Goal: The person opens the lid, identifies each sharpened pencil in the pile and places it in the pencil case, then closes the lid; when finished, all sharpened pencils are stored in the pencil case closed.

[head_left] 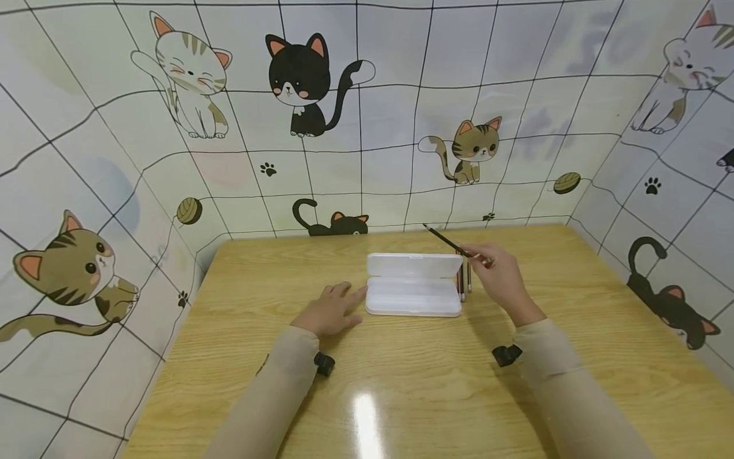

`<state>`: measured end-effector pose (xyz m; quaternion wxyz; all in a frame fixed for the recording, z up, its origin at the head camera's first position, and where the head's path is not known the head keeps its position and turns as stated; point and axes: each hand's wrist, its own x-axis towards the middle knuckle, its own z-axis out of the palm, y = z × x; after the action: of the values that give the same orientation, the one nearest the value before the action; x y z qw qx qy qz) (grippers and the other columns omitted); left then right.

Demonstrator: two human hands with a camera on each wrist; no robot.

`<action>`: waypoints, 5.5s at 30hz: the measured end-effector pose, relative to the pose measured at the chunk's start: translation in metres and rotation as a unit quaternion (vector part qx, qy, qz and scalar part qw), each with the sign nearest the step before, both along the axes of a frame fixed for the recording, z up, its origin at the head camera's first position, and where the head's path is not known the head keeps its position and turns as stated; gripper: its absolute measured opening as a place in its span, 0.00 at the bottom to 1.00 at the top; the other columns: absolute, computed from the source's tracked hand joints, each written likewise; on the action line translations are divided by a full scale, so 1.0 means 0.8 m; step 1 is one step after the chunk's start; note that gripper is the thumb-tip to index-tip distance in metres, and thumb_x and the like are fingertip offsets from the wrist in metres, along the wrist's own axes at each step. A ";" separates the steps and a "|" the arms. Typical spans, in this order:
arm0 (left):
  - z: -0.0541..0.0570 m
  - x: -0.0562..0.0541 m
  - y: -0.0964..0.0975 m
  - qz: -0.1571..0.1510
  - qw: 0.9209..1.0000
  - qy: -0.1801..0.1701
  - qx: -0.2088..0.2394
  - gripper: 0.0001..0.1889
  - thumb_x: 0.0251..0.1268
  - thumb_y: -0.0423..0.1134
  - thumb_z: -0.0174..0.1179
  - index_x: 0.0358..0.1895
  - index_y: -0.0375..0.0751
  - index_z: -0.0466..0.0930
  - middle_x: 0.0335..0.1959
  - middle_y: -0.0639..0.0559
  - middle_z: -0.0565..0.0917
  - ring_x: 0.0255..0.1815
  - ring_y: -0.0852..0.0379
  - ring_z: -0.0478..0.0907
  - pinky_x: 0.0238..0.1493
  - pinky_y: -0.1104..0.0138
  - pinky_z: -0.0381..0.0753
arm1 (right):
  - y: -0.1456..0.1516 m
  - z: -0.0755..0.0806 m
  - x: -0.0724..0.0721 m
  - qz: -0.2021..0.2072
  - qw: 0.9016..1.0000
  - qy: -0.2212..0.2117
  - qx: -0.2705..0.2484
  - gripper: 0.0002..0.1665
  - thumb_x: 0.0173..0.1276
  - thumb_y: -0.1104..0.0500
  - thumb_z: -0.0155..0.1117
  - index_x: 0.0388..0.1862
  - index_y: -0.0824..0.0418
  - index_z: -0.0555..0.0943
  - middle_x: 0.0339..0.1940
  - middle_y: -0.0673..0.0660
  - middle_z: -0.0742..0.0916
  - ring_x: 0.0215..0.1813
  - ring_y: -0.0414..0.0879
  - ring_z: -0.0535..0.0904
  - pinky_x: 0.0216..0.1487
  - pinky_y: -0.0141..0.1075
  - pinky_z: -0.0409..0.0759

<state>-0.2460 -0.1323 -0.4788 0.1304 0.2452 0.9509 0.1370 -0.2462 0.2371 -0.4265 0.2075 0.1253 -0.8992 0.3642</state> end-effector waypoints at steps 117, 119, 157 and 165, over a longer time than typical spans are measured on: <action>-0.002 -0.008 0.026 0.032 0.997 0.072 0.018 0.32 0.77 0.63 0.50 0.78 0.58 0.63 0.73 0.44 0.69 0.73 0.39 0.65 0.64 0.39 0.66 | -0.055 -0.033 -0.022 0.093 0.955 -0.124 0.254 0.13 0.69 0.69 0.66 0.47 0.57 0.91 0.46 0.55 0.90 0.48 0.52 0.86 0.48 0.48 0.82; -0.004 -0.010 0.030 0.036 0.997 0.070 0.025 0.32 0.76 0.62 0.52 0.77 0.56 0.66 0.74 0.45 0.70 0.73 0.41 0.65 0.64 0.40 0.66 | -0.054 -0.036 -0.021 0.093 0.954 -0.127 0.255 0.14 0.69 0.70 0.66 0.46 0.57 0.91 0.44 0.54 0.91 0.47 0.51 0.86 0.48 0.48 0.82; -0.006 -0.015 0.037 0.065 0.996 0.053 0.038 0.39 0.70 0.69 0.53 0.80 0.58 0.60 0.76 0.51 0.66 0.75 0.42 0.60 0.64 0.37 0.62 | -0.082 -0.045 -0.034 0.106 0.943 -0.146 0.279 0.14 0.68 0.71 0.68 0.48 0.57 0.90 0.49 0.54 0.89 0.55 0.51 0.84 0.57 0.47 0.79; -0.003 -0.014 0.036 0.065 0.996 0.051 0.040 0.40 0.71 0.69 0.53 0.80 0.58 0.59 0.77 0.52 0.66 0.75 0.42 0.60 0.65 0.37 0.61 | -0.086 -0.040 -0.031 0.091 0.940 -0.127 0.303 0.14 0.70 0.70 0.66 0.52 0.61 0.87 0.50 0.56 0.89 0.55 0.52 0.84 0.56 0.47 0.80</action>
<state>-0.2568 -0.1033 -0.4812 0.0629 0.1948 0.9639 0.1700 -0.2708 0.1685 -0.4583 0.0095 0.2161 -0.9707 0.1047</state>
